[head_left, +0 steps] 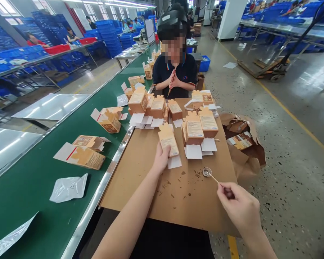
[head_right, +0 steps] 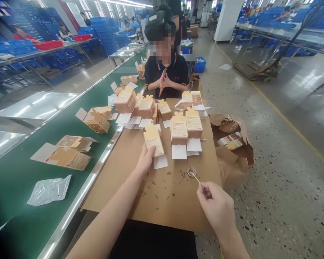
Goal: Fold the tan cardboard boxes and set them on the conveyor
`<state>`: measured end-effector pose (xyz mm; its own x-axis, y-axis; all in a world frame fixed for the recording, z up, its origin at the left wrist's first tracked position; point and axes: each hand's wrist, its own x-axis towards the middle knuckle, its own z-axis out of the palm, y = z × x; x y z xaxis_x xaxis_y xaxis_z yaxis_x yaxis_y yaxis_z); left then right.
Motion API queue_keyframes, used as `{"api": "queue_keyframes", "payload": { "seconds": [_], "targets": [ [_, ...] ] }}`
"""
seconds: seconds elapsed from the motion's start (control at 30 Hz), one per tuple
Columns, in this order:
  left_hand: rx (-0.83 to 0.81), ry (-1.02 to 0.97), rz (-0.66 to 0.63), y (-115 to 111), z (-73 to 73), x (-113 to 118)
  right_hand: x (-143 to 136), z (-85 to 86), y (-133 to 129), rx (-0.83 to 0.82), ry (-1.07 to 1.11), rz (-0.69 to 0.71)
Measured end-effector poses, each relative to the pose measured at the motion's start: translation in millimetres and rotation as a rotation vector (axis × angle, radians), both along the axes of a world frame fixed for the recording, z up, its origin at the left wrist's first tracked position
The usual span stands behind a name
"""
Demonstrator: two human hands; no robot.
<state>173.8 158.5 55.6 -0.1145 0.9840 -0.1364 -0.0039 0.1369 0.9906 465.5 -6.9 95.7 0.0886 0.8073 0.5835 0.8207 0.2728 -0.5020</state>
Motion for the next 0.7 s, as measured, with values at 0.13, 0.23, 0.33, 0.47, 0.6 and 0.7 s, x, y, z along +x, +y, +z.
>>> {"api": "queue_keyframes", "payload": {
  "seconds": [0.13,0.23,0.33,0.47,0.6,0.7],
  "targets": [
    [-0.039,-0.227,0.051,-57.5,4.0,-15.0,3.9,-10.6,28.3,-0.215,-0.059,0.078],
    [-0.073,-0.258,-0.006,-79.0,5.7,-10.4,6.1,-15.9,42.7,-0.272,-0.071,0.094],
    [-0.070,-0.270,-0.051,-83.9,4.9,-0.1,11.3,-14.1,43.4,-0.294,-0.067,0.107],
    [-0.083,-0.267,-0.106,-80.8,5.2,6.0,9.1,-5.4,19.6,-0.187,-0.022,0.065],
    [-0.086,-0.236,-0.149,-77.5,8.9,0.0,-29.1,-11.1,-4.8,-0.057,0.138,0.166],
    [-0.088,-0.190,-0.141,-75.8,6.7,-4.0,-66.0,-29.6,-4.3,-0.075,0.164,0.237]
  ]
}}
